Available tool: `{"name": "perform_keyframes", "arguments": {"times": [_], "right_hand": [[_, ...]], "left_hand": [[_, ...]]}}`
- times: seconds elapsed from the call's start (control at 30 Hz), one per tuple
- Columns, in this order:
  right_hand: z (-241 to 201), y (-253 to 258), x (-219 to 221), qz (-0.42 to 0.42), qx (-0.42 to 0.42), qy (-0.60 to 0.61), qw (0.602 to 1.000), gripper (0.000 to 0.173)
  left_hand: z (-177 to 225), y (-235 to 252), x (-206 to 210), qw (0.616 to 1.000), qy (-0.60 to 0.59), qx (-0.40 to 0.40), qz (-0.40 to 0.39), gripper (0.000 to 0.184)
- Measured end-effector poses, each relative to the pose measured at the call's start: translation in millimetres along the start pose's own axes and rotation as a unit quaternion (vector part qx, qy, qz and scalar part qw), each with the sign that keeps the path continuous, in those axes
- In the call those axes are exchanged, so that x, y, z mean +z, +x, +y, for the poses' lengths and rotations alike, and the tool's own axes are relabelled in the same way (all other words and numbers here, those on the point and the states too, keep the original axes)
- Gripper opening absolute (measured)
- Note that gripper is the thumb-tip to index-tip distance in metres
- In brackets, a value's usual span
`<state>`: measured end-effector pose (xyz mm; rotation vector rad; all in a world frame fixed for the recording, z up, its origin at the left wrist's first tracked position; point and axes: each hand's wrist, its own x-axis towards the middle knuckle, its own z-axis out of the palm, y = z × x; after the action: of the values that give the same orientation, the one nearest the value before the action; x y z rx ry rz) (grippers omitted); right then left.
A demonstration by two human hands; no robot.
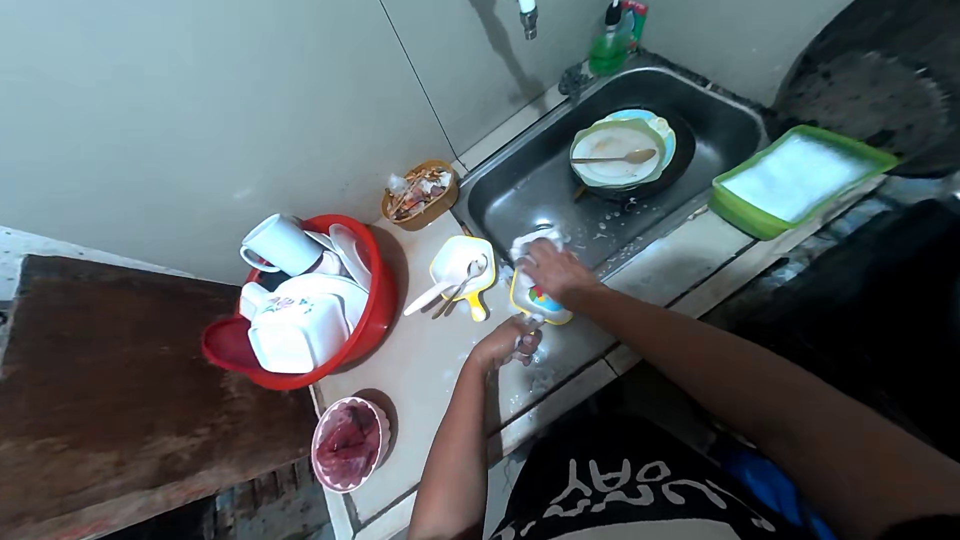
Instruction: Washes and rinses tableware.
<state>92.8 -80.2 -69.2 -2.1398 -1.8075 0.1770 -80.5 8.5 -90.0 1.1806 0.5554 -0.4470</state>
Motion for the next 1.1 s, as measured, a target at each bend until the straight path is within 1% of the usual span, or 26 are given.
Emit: {"name": "perform_keyframes", "arguments": {"times": [0.07,0.1,0.17,0.23,0.27,0.33,0.4,0.47,0.53,0.57,0.6,0.63,0.7,0.73,0.77,0.8,0.83,0.87,0.9,0.93,0.97,1.0,1.03,1.1], "right_hand": [[-4.3,7.2,5.8,-0.020,-0.062,0.013,0.998,0.032],[-3.4,10.1,3.9,-0.029,-0.066,0.013,0.997,0.035],[2.2,10.3,-4.1,-0.033,-0.017,0.001,0.999,0.045],[4.3,4.7,-16.5,-0.030,0.077,-0.021,0.996,0.048],[1.7,-0.8,-21.4,-0.034,0.114,-0.042,0.992,0.046],[-8.0,-17.6,-22.2,-0.043,0.133,-0.084,0.987,0.034],[-20.7,-38.2,-13.5,-0.030,0.118,-0.096,0.988,0.022],[-28.5,-48.8,-8.1,-0.047,0.099,-0.061,0.992,0.019],[-31.6,-47.6,-8.2,-0.078,0.064,0.031,0.994,0.024],[-29.8,-45.0,-7.6,-0.088,0.041,0.063,0.993,0.029],[-28.3,-42.7,-11.7,-0.118,0.029,0.083,0.989,0.034],[-25.9,-41.3,-16.5,-0.151,0.020,0.089,0.984,0.039],[-23.0,-39.8,-24.3,-0.207,0.015,0.047,0.977,0.047],[-24.2,-38.6,-27.0,-0.227,0.027,0.018,0.973,0.051],[-25.4,-36.5,-29.5,-0.243,0.038,-0.005,0.969,0.049],[-24.9,-33.1,-32.1,-0.257,0.041,-0.022,0.965,0.048],[-22.2,-29.6,-34.7,-0.272,0.030,-0.036,0.961,0.049],[-19.0,-25.9,-39.4,-0.290,0.008,-0.046,0.956,0.050],[-16.2,-22.4,-47.3,-0.308,-0.016,-0.054,0.950,0.050],[-14.1,-19.2,-58.4,-0.323,-0.036,-0.055,0.944,0.044],[-12.6,-16.3,-71.1,-0.333,-0.048,-0.054,0.940,0.035],[-11.3,-13.3,-83.5,-0.339,-0.048,-0.051,0.938,0.030],[-8.8,-11.1,-95.6,-0.341,-0.041,-0.041,0.938,0.029],[1.8,-7.5,-118.7,-0.318,-0.019,-0.004,0.948,0.036]], "left_hand": [[3.3,0.3,3.9,1.000,0.001,-0.006,0.009,0.033],[4.2,-0.2,6.1,1.000,-0.002,-0.006,0.018,0.032],[2.5,-1.4,10.7,0.999,-0.010,0.000,0.047,0.028],[0.5,-0.7,16.0,0.997,-0.005,0.014,0.082,0.028],[-1.2,-0.1,17.9,0.995,0.002,0.022,0.097,0.028],[-3.0,0.7,20.0,0.992,0.015,0.028,0.120,0.029],[-3.7,0.3,21.1,0.991,0.024,0.022,0.132,0.030],[-5.0,2.3,23.0,0.989,0.011,0.019,0.145,0.031],[-4.2,4.2,27.0,0.984,0.003,0.024,0.179,0.035],[-2.6,4.8,29.4,0.979,0.007,0.026,0.202,0.038],[-0.3,4.8,31.7,0.973,0.011,0.024,0.230,0.040],[1.2,5.0,32.8,0.966,0.015,0.022,0.257,0.044],[4.6,8.0,34.2,0.954,0.035,0.014,0.296,0.047],[7.4,9.7,35.8,0.948,0.065,0.006,0.311,0.046],[12.5,10.2,38.1,0.936,0.120,0.000,0.330,0.045],[21.2,8.1,42.4,0.916,0.200,-0.006,0.348,0.045],[32.7,2.5,49.3,0.888,0.287,-0.013,0.360,0.048],[44.5,-5.1,57.7,0.857,0.373,-0.013,0.355,0.053],[53.8,-12.2,64.3,0.830,0.446,0.006,0.337,0.056],[60.1,-16.9,67.2,0.809,0.500,0.033,0.309,0.056],[65.8,-20.1,68.5,0.799,0.535,0.047,0.272,0.059],[69.9,-21.3,68.6,0.791,0.560,0.053,0.241,0.062],[71.9,-20.5,68.0,0.785,0.572,0.061,0.230,0.063],[69.7,-11.9,62.3,0.768,0.579,0.118,0.246,0.056]]}}
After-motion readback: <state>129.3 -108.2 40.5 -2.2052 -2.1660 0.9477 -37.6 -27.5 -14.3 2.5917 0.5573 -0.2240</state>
